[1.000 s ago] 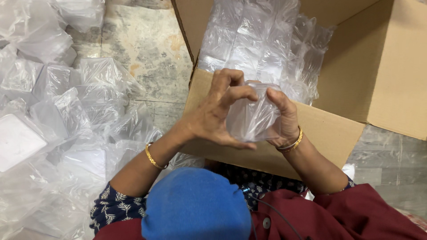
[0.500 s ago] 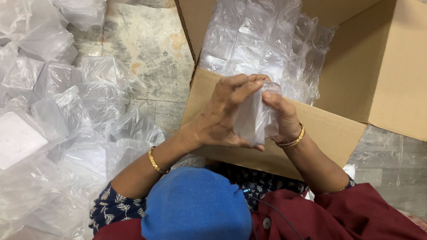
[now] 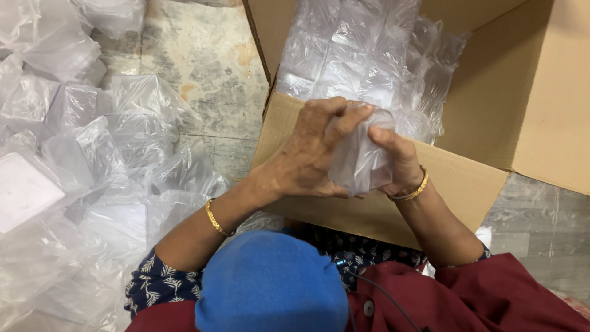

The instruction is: The person sits on the floor and packs white foam blocks into a large cardboard box. They pick up foam pieces from a pile on the floor, wrap or cover some pieces in clear plastic bags, and place them into the box, arranging the pieces to fill it.

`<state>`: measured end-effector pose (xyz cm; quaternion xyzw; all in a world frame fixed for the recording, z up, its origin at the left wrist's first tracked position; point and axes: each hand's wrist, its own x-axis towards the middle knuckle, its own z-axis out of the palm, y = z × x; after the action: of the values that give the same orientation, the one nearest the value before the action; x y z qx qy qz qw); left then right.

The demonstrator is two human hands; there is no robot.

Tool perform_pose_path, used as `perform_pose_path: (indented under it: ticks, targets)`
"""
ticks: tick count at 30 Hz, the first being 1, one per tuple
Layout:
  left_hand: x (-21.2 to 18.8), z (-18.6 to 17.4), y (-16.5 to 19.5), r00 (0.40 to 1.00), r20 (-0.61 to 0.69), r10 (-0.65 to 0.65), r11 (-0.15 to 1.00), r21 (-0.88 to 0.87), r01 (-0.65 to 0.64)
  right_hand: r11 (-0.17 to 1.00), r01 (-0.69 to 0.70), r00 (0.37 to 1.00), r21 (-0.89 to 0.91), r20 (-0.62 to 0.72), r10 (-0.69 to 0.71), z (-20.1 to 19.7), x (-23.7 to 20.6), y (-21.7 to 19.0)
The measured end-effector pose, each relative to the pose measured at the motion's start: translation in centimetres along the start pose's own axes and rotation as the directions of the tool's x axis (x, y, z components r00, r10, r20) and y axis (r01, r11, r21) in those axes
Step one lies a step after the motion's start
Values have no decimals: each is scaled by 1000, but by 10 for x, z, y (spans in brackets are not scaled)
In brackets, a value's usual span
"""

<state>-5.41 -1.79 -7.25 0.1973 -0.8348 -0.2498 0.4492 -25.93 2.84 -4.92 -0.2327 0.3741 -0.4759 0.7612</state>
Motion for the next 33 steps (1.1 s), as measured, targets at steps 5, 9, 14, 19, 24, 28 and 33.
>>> perform_pose_path:
  ticks: [5,9,14,19,24,28,33]
  targets:
    - [-1,-4,-3,1000,-11,20,1000,21,-20,999,-9,999,41,46,7,13,-5,-9]
    - [-5,-8,-1,1000,16,-21,999,40,20,994,28,998,-107,65,-21,19,-6,-14]
    - [-7,-8,5,1000,11,-14,999,35,14,999,-8,999,-35,44,10,11,-3,-2]
    - [-1,-4,0,999,37,-40,999,8,40,997,-65,998,34,8,65,-5,-2,9]
    - [3,-3,-11,998,48,-28,999,-43,30,998,-55,997,4,45,55,-9,-3,9]
    - [1,-2,-16,988,128,-91,990,-97,104,998,-60,998,4,25,59,-7,-3,12]
    - [4,1,-22,995,98,11,983,-185,7,998,-53,998,26,29,52,-2,-3,12]
